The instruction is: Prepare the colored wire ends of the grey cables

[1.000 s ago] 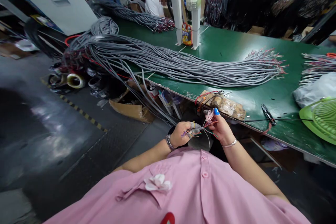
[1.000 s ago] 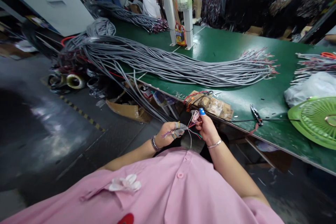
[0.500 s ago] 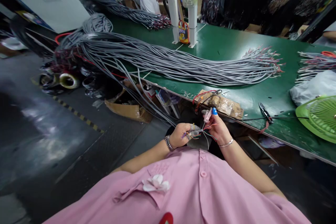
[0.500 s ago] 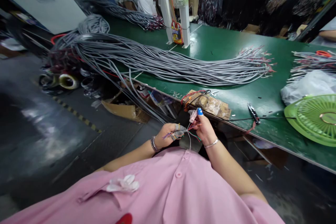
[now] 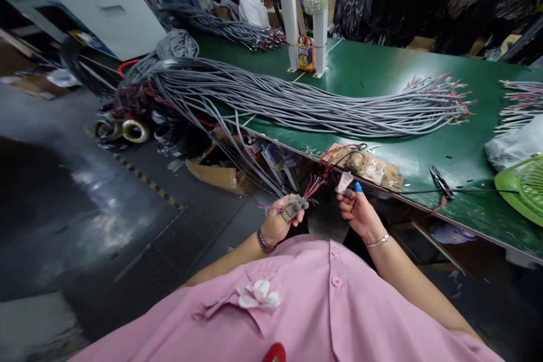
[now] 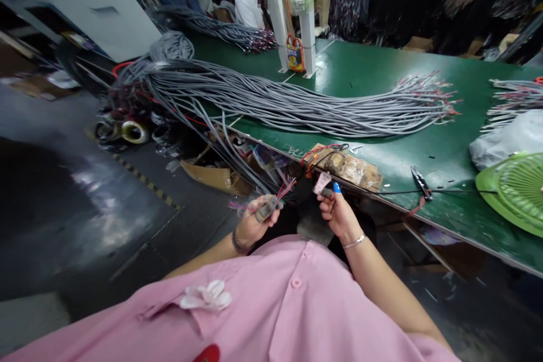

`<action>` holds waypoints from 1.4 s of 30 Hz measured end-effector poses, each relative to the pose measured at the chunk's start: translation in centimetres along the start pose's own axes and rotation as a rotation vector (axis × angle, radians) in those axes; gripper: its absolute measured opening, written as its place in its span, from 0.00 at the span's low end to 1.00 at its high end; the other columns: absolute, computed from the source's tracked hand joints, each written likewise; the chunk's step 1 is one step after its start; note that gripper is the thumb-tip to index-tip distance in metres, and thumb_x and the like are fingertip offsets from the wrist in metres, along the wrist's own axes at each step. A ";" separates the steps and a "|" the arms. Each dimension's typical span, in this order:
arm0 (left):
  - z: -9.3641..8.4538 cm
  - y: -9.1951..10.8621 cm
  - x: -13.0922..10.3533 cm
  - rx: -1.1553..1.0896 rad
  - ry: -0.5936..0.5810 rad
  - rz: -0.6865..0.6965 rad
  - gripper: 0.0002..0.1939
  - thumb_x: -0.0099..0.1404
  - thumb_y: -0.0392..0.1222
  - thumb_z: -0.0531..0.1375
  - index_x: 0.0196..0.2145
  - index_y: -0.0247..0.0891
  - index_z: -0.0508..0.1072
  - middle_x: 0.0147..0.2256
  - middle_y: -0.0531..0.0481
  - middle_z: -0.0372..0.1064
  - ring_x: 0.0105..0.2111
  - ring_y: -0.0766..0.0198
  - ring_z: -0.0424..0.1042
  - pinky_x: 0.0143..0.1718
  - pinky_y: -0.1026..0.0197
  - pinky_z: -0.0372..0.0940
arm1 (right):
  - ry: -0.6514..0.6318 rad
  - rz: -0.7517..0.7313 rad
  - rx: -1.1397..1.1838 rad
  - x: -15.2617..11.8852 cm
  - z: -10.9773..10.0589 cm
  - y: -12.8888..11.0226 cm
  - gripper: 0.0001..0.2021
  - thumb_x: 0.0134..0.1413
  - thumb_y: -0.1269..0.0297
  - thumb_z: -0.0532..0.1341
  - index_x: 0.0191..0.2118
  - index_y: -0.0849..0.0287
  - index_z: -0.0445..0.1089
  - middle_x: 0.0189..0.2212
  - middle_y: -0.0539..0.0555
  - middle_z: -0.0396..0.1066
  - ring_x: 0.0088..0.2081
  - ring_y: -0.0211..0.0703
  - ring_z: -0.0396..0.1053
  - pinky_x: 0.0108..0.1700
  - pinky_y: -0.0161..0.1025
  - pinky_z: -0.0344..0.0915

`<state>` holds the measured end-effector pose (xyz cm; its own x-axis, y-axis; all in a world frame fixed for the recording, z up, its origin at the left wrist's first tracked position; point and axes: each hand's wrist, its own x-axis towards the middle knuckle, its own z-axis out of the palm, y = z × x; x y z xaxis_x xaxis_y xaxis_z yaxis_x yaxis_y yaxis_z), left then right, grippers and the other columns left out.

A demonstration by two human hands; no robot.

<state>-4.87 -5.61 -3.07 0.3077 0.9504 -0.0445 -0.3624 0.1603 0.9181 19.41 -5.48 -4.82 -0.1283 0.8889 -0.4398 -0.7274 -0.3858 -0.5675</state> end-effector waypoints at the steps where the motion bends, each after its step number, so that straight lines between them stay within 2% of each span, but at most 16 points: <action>1: -0.1 0.1 0.2 -0.117 0.033 -0.005 0.17 0.59 0.52 0.66 0.33 0.33 0.76 0.19 0.52 0.66 0.16 0.72 0.57 0.17 0.69 0.50 | -0.006 0.006 -0.006 -0.1 0.0 0.2 0.19 0.47 0.46 0.69 0.30 0.58 0.69 0.28 0.53 0.73 0.19 0.29 0.54 0.14 0.27 0.39; 4: -0.3 0.6 0.5 -0.365 0.018 -0.088 0.14 0.59 0.48 0.66 0.32 0.32 0.74 0.18 0.56 0.60 0.15 0.75 0.53 0.18 0.69 0.48 | -0.030 0.025 -0.047 -0.3 0.1 0.7 0.16 0.46 0.51 0.71 0.33 0.58 0.72 0.29 0.53 0.73 0.18 0.29 0.52 0.14 0.28 0.38; 8: -0.6 1.0 0.2 -0.504 0.002 -0.179 0.09 0.60 0.42 0.65 0.31 0.32 0.73 0.18 0.57 0.56 0.15 0.75 0.53 0.19 0.68 0.46 | -0.075 0.048 -0.118 -0.5 0.2 1.4 0.15 0.47 0.55 0.70 0.36 0.60 0.75 0.29 0.53 0.71 0.19 0.29 0.52 0.14 0.27 0.38; 13: -0.7 0.9 0.0 -0.538 0.027 -0.225 0.09 0.64 0.41 0.61 0.31 0.31 0.73 0.17 0.58 0.53 0.15 0.75 0.53 0.19 0.68 0.46 | -0.088 0.044 -0.185 -0.5 0.1 2.0 0.12 0.47 0.58 0.70 0.34 0.60 0.74 0.30 0.53 0.71 0.19 0.28 0.51 0.15 0.28 0.37; 21: -0.7 0.8 0.2 -0.538 -0.004 -0.243 0.09 0.64 0.41 0.61 0.32 0.30 0.74 0.17 0.57 0.55 0.14 0.74 0.52 0.19 0.67 0.47 | -0.076 0.032 -0.201 -0.6 0.0 2.1 0.11 0.46 0.60 0.71 0.34 0.60 0.73 0.29 0.52 0.71 0.19 0.28 0.51 0.15 0.27 0.37; 27: -0.7 0.2 0.2 -0.508 -0.038 -0.232 0.10 0.62 0.42 0.62 0.32 0.30 0.75 0.16 0.56 0.57 0.14 0.74 0.53 0.18 0.67 0.48 | -0.071 0.032 -0.238 -0.9 0.2 2.3 0.11 0.43 0.64 0.73 0.33 0.60 0.74 0.29 0.52 0.70 0.19 0.27 0.51 0.15 0.26 0.37; 30: -0.7 0.2 0.3 -0.353 -0.008 -0.161 0.14 0.60 0.48 0.65 0.31 0.32 0.75 0.16 0.55 0.61 0.14 0.73 0.54 0.17 0.68 0.47 | -0.075 0.040 -0.245 -1.0 0.3 2.4 0.12 0.43 0.63 0.73 0.33 0.60 0.75 0.28 0.51 0.70 0.19 0.27 0.50 0.15 0.26 0.37; 33: -0.7 1.2 0.3 0.018 -0.018 -0.049 0.16 0.58 0.50 0.67 0.32 0.32 0.77 0.19 0.51 0.68 0.16 0.72 0.60 0.18 0.68 0.52 | -0.081 0.052 -0.237 -1.0 0.3 2.4 0.12 0.44 0.60 0.72 0.33 0.60 0.74 0.28 0.50 0.70 0.19 0.26 0.49 0.15 0.27 0.36; 37: -1.1 2.6 0.3 0.478 -0.154 0.114 0.12 0.59 0.45 0.68 0.35 0.32 0.81 0.26 0.45 0.74 0.25 0.67 0.69 0.27 0.66 0.61 | -0.051 0.050 -0.235 -1.0 0.0 2.4 0.12 0.45 0.59 0.72 0.32 0.61 0.73 0.28 0.51 0.70 0.18 0.26 0.48 0.16 0.27 0.36; 42: -1.9 2.1 0.4 0.931 -0.315 0.500 0.13 0.67 0.46 0.60 0.40 0.35 0.80 0.30 0.45 0.76 0.29 0.64 0.74 0.33 0.64 0.65 | -0.064 0.045 -0.262 -1.3 0.1 2.4 0.14 0.46 0.56 0.71 0.36 0.60 0.75 0.29 0.52 0.72 0.19 0.27 0.48 0.16 0.29 0.35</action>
<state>-7.16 -4.38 -1.94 0.5693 0.7205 0.3959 0.2553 -0.6127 0.7479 17.81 -7.53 -5.52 -0.2051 0.8802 -0.4279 -0.5217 -0.4682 -0.7131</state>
